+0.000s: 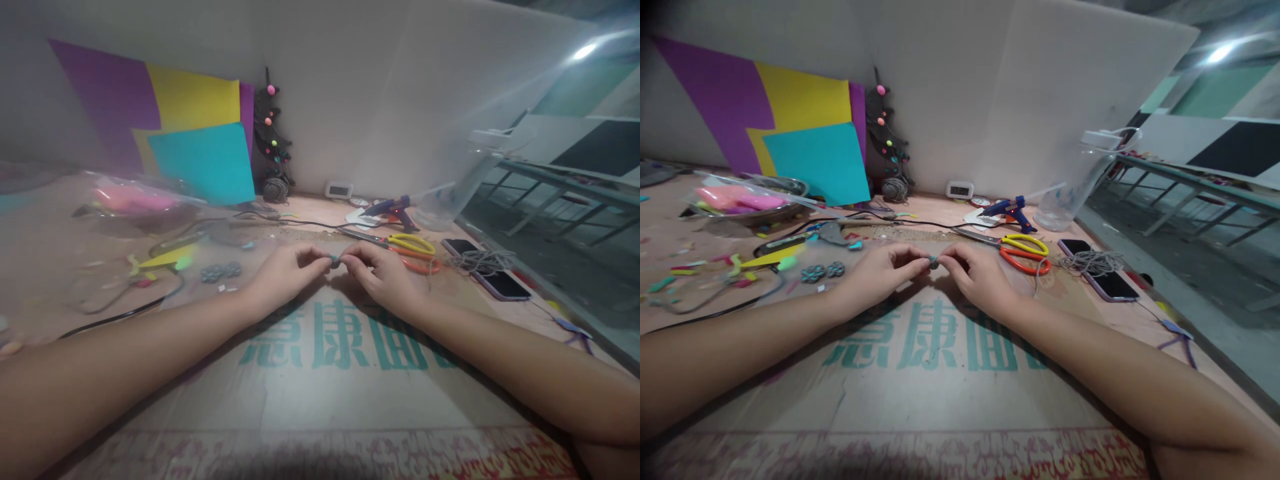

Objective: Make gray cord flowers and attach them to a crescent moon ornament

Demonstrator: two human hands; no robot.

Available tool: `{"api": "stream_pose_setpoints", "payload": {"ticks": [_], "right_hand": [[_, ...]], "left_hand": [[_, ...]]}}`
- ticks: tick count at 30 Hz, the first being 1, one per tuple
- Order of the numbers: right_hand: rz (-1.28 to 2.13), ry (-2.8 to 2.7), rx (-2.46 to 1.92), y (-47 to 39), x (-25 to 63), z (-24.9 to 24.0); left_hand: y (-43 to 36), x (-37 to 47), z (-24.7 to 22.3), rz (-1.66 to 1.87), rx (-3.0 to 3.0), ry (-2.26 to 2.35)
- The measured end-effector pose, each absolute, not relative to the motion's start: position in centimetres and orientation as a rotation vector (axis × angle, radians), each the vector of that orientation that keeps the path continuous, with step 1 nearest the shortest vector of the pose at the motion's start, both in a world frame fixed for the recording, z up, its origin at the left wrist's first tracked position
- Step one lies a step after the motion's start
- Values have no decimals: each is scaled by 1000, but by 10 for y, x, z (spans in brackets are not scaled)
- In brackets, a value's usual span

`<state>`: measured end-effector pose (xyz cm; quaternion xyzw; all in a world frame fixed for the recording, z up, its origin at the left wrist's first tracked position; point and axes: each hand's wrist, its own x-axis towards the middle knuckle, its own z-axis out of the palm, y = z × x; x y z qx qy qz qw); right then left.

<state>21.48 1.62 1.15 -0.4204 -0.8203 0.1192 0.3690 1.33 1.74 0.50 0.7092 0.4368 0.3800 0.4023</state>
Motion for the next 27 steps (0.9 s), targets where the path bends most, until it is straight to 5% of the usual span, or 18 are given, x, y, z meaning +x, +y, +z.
{"api": "stream_pose_setpoints", "payload": {"ticks": [10, 27], "right_hand": [[-122, -2234, -859, 30, 230, -3], [-116, -2350, -1003, 27, 234, 6]], "left_hand": [[16, 13, 8, 926, 1826, 1155], [17, 13, 8, 968, 1769, 1174]]}}
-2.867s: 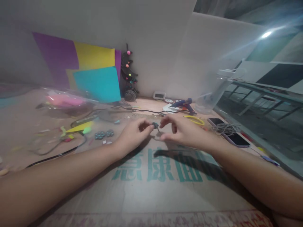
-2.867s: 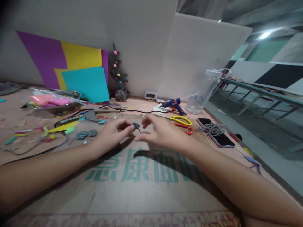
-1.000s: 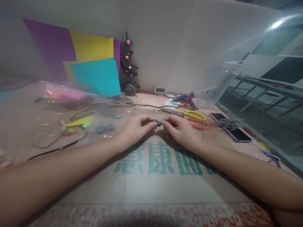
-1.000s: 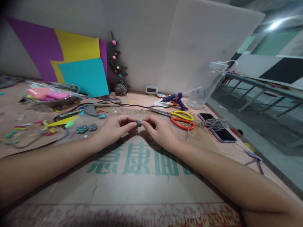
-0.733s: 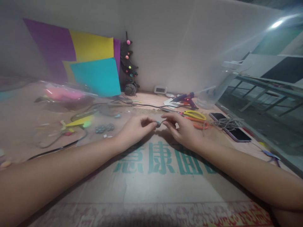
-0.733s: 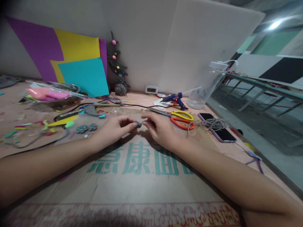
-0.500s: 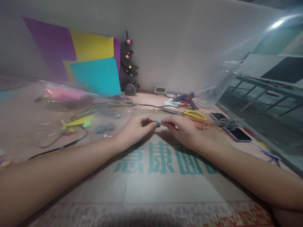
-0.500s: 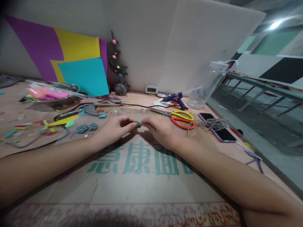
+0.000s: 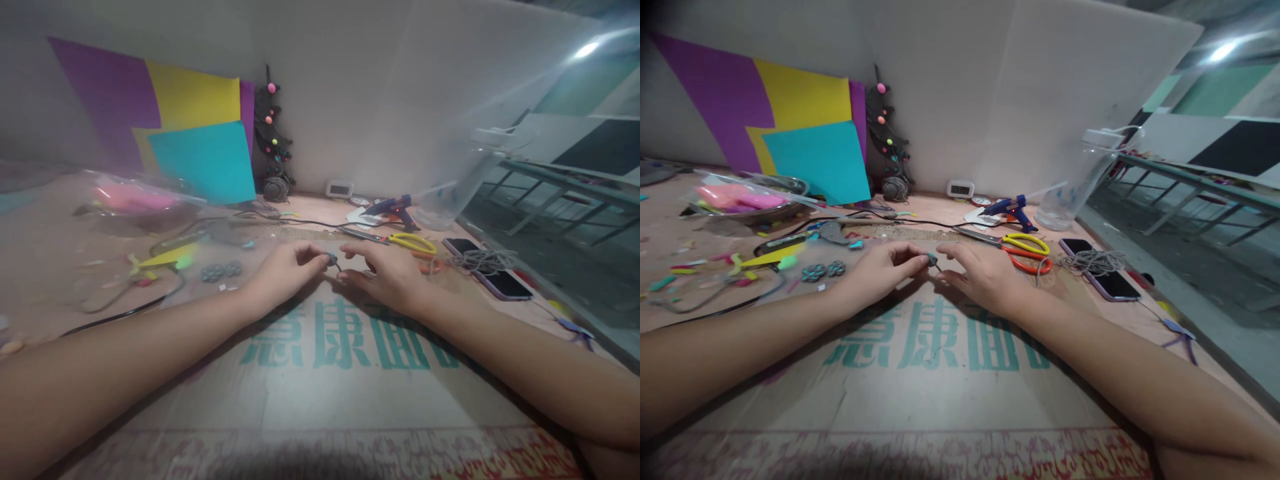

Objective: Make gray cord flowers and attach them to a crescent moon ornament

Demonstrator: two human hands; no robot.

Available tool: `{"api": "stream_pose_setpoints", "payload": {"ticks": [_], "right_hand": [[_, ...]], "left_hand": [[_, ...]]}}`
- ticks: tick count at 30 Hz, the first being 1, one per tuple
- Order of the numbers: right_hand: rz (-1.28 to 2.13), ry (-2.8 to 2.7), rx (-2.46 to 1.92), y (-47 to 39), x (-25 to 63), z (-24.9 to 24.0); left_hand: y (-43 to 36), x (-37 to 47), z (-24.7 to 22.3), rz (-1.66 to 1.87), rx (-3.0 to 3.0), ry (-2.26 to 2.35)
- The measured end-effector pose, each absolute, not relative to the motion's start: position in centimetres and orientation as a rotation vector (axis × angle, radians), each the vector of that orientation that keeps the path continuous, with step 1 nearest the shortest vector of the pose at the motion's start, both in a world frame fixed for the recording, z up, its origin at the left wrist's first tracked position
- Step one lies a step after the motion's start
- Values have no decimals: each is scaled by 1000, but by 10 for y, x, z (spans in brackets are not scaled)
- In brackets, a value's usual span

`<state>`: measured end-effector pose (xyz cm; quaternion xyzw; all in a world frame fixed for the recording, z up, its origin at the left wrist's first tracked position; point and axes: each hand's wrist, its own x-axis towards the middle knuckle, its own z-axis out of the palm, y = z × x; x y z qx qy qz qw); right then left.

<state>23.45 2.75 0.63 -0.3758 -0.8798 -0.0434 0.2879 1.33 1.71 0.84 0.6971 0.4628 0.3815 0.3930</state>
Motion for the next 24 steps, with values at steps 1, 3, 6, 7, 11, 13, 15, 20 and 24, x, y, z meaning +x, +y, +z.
{"api": "stream_pose_setpoints", "payload": {"ticks": [1, 3, 6, 7, 11, 13, 15, 20, 24], "right_hand": [[-51, -2319, -1040, 26, 232, 8], [190, -2220, -1129, 22, 225, 10], [758, -1984, -1221, 16, 213, 12], [927, -1900, -1234, 15, 210, 13], [1253, -1771, -1287, 10, 203, 15], [1221, -1807, -1278, 11, 204, 14], [998, -1912, -1237, 12, 208, 12], [251, -2169, -1094, 22, 220, 4], [74, -2221, -998, 25, 223, 2]], "left_hand": [[17, 13, 9, 980, 1764, 1182], [17, 13, 10, 1011, 1769, 1204], [17, 13, 11, 1051, 1794, 1227], [17, 12, 11, 1056, 1801, 1234], [18, 11, 9, 1053, 1809, 1245], [18, 12, 9, 1048, 1806, 1244], [18, 12, 9, 1048, 1800, 1236], [17, 12, 10, 1053, 1822, 1209], [18, 12, 9, 1054, 1861, 1216]]}}
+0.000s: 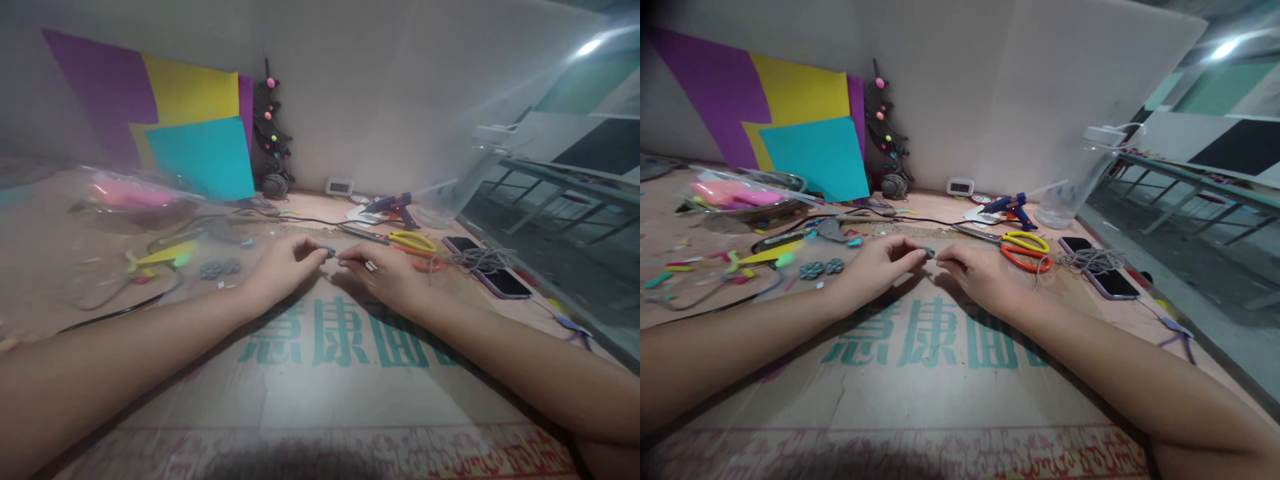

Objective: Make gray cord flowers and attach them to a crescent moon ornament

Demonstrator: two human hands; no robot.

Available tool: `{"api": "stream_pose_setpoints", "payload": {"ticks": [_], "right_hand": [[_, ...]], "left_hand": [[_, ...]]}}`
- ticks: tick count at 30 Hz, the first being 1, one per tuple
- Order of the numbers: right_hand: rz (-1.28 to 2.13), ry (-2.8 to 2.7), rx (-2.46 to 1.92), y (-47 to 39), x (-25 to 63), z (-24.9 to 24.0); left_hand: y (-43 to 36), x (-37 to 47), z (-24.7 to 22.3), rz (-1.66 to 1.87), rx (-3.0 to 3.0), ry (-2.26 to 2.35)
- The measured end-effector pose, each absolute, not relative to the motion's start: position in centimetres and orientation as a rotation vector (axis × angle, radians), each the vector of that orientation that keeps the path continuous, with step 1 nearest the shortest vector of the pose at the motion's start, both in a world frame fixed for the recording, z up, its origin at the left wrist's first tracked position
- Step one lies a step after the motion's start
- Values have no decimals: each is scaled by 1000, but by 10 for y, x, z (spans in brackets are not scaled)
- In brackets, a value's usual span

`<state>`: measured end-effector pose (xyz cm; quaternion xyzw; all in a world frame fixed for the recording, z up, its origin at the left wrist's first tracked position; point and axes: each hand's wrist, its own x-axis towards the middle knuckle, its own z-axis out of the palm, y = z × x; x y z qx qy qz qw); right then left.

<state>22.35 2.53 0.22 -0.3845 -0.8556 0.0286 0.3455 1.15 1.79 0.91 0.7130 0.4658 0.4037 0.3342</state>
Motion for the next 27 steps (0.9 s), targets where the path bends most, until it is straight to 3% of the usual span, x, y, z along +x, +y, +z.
{"api": "stream_pose_setpoints", "payload": {"ticks": [10, 20, 27], "right_hand": [[-173, -2325, -894, 25, 227, 5], [174, -2189, -1105, 17, 217, 11], [189, -2146, -1112, 17, 216, 11]], "left_hand": [[17, 13, 8, 982, 1903, 1224], [20, 10, 4, 951, 1891, 1157], [17, 11, 5, 957, 1924, 1138]]}}
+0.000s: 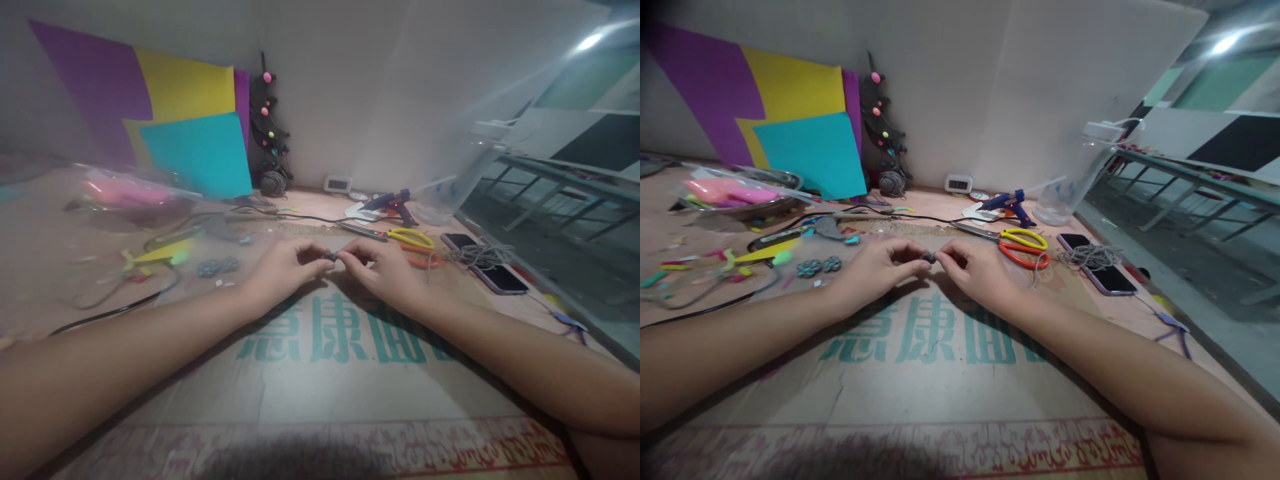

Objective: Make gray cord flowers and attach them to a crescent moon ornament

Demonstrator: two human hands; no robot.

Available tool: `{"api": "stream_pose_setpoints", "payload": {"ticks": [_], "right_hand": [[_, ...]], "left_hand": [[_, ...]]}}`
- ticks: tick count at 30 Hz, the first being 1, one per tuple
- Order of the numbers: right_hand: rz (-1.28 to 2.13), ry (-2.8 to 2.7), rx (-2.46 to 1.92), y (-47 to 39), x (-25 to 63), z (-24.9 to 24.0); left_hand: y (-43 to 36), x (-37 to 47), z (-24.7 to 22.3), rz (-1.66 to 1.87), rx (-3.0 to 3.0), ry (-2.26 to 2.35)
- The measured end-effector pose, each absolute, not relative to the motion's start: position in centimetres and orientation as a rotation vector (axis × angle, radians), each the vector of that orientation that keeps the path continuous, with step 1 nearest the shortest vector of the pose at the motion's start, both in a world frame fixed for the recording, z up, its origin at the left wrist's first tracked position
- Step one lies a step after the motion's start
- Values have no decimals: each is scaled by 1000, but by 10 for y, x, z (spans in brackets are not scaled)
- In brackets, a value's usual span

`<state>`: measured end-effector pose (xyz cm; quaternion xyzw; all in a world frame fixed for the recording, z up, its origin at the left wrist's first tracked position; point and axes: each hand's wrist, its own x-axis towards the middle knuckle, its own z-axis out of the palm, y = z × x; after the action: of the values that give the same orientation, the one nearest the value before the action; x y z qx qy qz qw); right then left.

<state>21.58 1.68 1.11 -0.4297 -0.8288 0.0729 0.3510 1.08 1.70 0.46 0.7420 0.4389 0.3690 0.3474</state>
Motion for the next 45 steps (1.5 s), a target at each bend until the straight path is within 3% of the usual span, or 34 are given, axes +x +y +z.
{"api": "stream_pose_setpoints", "payload": {"ticks": [25, 45], "right_hand": [[260, -2168, -1118, 13, 215, 12], [80, -2263, -1092, 15, 218, 9]], "left_hand": [[14, 11, 4, 1003, 2186, 1142], [15, 11, 8, 975, 2010, 1120]]}}
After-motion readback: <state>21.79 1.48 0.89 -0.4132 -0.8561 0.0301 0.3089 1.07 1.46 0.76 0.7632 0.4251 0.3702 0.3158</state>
